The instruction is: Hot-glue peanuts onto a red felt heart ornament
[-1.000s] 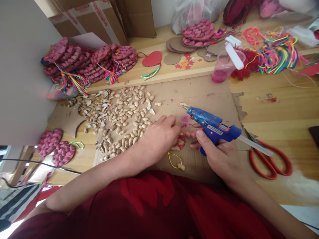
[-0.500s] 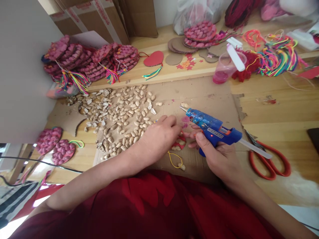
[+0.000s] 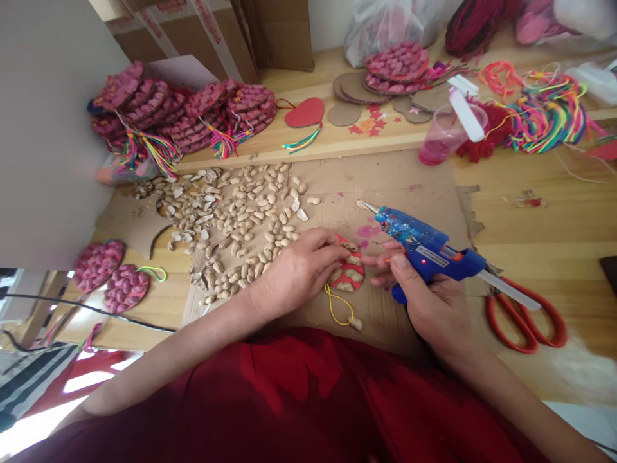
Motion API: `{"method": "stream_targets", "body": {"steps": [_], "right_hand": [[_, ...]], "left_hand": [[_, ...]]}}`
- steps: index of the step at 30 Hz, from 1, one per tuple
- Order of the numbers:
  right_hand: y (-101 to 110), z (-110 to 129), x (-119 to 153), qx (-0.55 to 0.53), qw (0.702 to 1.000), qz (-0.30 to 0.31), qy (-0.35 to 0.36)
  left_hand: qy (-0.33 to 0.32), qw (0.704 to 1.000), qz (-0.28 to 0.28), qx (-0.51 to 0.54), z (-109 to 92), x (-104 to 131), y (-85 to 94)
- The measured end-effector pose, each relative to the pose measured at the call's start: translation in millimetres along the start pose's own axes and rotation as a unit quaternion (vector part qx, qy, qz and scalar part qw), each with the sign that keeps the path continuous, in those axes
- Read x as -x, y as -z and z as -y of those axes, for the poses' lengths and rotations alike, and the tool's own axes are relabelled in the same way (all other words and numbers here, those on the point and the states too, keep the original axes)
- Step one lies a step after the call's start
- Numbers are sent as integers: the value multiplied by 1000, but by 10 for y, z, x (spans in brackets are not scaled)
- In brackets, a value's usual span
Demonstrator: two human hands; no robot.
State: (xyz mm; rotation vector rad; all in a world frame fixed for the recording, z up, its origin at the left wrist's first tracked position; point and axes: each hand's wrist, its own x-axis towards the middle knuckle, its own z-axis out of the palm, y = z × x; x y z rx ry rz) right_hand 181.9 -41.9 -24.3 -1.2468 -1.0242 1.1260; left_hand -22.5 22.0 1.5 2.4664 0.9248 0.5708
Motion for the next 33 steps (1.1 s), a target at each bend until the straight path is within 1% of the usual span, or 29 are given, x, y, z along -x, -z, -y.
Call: {"method": "stream_targets", "body": {"steps": [6,12,23,29,33], "right_hand": [[3,-5,5,17,1000,10,-20],[10,-16,3,38,999,18,-21],[-14,-25,2,18,1000,25,-1],[-23,-5,-17,22,999,26,-15],[-32,-2,-19,23,999,27,-20]], "left_hand": [[-11,999,26,-43,-2,16,-35],[-15,998,36,-40,5,31,-42],[-8,998,45,-51,-21,23,-49],[-10,996,66,-58,-37,10,-37],[-17,995,70,-73,-45,5,-37]]}}
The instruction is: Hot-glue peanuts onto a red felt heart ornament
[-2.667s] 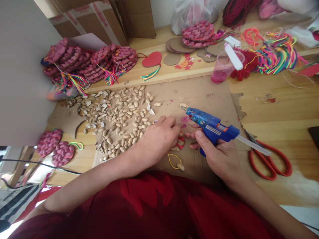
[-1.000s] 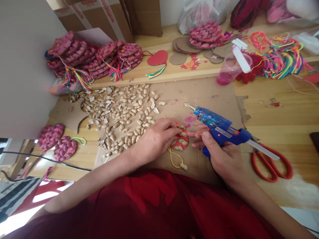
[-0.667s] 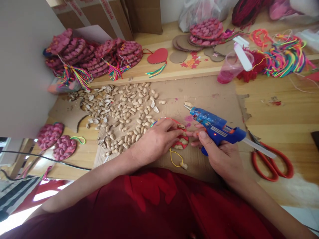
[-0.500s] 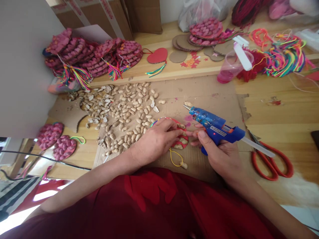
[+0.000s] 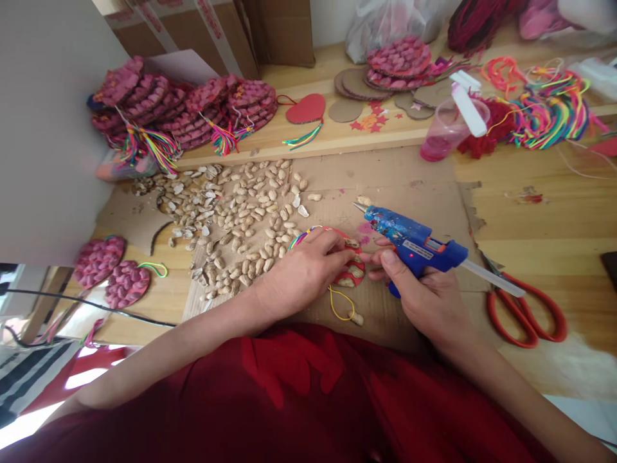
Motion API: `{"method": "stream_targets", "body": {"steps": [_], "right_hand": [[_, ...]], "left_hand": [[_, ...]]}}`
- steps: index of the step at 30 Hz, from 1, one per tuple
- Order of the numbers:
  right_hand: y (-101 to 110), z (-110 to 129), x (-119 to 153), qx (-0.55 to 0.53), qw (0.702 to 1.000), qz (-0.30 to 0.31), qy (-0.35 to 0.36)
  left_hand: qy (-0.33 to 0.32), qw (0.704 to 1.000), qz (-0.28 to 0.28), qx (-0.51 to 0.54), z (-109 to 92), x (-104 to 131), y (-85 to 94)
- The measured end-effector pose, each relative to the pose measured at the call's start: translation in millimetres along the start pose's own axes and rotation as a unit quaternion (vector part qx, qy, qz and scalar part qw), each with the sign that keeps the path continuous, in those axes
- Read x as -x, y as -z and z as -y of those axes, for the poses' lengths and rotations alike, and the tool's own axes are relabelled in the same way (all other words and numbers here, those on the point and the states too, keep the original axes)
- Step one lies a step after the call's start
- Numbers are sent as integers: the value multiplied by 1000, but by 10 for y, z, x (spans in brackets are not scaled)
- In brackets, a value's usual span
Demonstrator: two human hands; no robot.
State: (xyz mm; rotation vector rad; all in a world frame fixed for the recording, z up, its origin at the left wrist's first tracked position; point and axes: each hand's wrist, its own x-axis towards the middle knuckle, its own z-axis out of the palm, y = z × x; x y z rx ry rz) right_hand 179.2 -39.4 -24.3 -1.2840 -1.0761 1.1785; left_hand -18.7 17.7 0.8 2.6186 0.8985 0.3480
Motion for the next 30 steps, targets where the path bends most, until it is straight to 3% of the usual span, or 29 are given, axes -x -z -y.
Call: {"method": "stream_targets", "body": {"steps": [5,13,22,30], "right_hand": [[12,-19,13,-17,1000,1,9],[38,-98,-24,-64,996,-47,30],[24,-138,-42,-62,996,-48,49],[26,-134,-31,-47,997,-54,38]], "left_hand": [[-3,1000,-12,-3,12,2,-8],[-21,994,-107,17,15,81,-20],[-26,999,-6,-42,-144,81,-23],[-23,997,20,-64,-150,70,-71]]}}
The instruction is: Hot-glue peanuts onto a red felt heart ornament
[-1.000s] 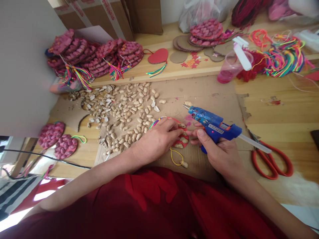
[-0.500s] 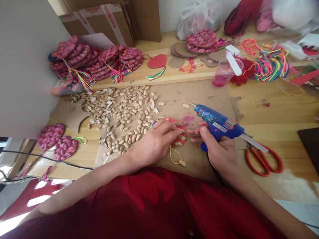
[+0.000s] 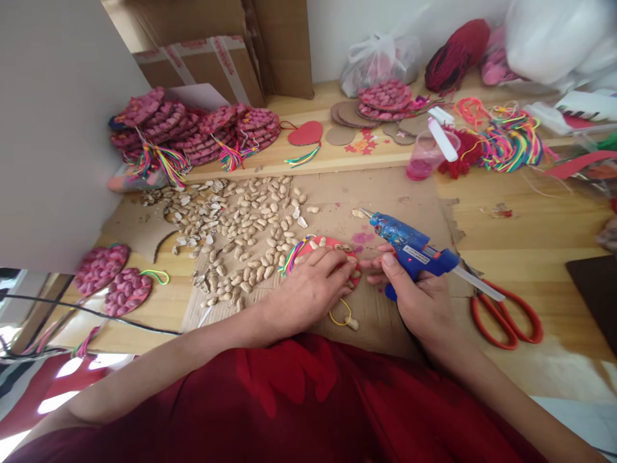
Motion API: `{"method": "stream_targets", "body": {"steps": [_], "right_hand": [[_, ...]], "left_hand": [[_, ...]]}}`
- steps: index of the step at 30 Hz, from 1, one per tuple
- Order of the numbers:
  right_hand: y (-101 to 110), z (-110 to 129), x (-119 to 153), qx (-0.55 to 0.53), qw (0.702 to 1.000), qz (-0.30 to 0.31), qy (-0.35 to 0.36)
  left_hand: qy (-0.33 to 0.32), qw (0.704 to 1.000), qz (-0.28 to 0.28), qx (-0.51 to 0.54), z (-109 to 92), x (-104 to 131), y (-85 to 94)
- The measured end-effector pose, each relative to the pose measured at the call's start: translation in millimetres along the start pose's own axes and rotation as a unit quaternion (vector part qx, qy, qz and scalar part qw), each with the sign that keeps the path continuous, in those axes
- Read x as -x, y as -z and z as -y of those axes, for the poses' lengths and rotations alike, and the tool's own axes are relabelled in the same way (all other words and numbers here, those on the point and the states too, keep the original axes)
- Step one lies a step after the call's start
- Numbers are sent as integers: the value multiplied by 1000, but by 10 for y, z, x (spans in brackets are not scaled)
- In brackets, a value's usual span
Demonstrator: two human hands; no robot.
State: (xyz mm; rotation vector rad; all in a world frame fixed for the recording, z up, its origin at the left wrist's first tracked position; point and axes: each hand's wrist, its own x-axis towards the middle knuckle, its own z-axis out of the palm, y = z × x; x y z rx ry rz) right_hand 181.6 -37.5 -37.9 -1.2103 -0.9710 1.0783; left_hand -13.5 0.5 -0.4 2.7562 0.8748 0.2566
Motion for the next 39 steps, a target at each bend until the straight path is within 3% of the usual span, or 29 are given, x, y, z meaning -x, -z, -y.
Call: {"method": "stream_targets", "body": {"steps": [7,16,24,32,34,37,39], "right_hand": [[-17,-1,-1,6,1000,-6,-5],[-4,24,-8,-9,1000,-5,-16],[-11,51,-6,-5,1000,-6,-22],[-15,26,-22,-14,1000,-15,-22],[-11,6,-28,-32,999,-17,-20],[5,-16,-47,-58,998,-22,-18],[13,-13,-64,-80,996,-28,-21]], "left_hand": [[17,1000,-7,-3,-17,13,-49],[57,994,55,-74,-119,-82,38],[13,989,20,-144,-101,-65,-49],[17,993,16,-116,-100,-59,-40],[15,996,-3,-82,-65,-33,-10],[27,995,-95,-27,59,-3,65],[69,986,-148,-12,176,-20,130]]}}
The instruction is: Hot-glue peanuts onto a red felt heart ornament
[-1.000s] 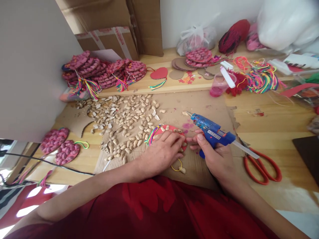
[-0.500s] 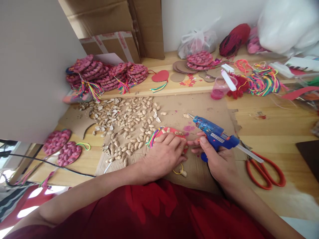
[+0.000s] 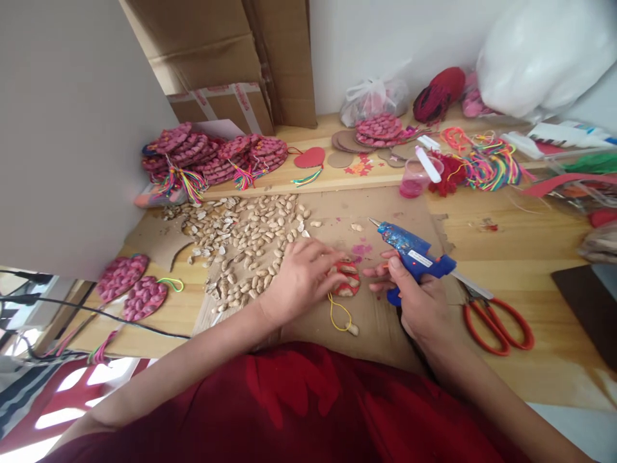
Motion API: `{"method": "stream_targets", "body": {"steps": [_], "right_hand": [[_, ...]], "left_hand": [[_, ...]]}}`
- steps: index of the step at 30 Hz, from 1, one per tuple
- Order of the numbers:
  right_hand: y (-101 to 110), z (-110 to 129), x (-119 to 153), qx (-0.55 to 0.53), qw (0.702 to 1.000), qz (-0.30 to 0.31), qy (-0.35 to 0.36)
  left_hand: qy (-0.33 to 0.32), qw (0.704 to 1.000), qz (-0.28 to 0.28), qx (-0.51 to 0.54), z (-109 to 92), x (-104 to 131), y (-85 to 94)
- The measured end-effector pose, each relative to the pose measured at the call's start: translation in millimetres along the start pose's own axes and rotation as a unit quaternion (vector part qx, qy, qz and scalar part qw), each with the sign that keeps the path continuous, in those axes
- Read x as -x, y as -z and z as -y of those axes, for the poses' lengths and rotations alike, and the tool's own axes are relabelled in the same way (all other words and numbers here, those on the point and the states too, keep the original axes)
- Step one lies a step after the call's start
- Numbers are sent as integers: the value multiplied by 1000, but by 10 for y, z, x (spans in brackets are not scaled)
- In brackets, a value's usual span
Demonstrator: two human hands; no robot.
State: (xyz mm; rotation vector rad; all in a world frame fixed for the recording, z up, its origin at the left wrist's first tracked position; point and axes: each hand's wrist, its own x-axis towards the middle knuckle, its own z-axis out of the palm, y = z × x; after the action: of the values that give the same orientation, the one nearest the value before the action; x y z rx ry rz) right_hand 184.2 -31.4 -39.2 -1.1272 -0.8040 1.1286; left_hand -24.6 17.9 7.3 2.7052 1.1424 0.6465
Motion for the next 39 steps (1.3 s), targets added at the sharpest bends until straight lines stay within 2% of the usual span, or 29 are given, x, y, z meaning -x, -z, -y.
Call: {"method": "stream_targets", "body": {"steps": [2,5,9,14,20,24,28,31,33,34,35,37,39], "right_hand": [[-7,20,-17,-26,1000,-6,-6],[-33,65,-32,-49,999,-18,-12],[-40,120,-47,-74,996,-37,-34],[40,187,-99,-153,983,-53,-83],[177,292,-172,-278,940,-107,-168],[208,310,-171,-276,943,-74,-173],[230,311,-164,-283,946,-39,-155],[266,325,-181,-294,945,-48,-134],[285,336,-192,-287,949,-43,-122],[288,341,-193,-280,952,-36,-119],[284,347,-189,-272,955,-28,-117],[255,365,-156,-253,960,-9,-117],[202,399,-82,-224,967,15,-118]], "left_hand": [[28,1000,-1,4,104,-90,36],[36,997,57,28,178,-260,41],[33,991,127,12,124,-449,-15],[31,980,196,-30,88,-544,-78],[-10,970,223,-96,93,-585,-85],[-29,964,239,-111,57,-657,-82],[-4,974,222,-50,132,-681,-48],[77,980,164,76,231,-631,54],[151,957,126,212,280,-571,145],[188,932,113,289,295,-534,189],[221,897,102,368,303,-493,229],[269,810,87,514,299,-399,292],[290,720,74,626,279,-296,331]]}}
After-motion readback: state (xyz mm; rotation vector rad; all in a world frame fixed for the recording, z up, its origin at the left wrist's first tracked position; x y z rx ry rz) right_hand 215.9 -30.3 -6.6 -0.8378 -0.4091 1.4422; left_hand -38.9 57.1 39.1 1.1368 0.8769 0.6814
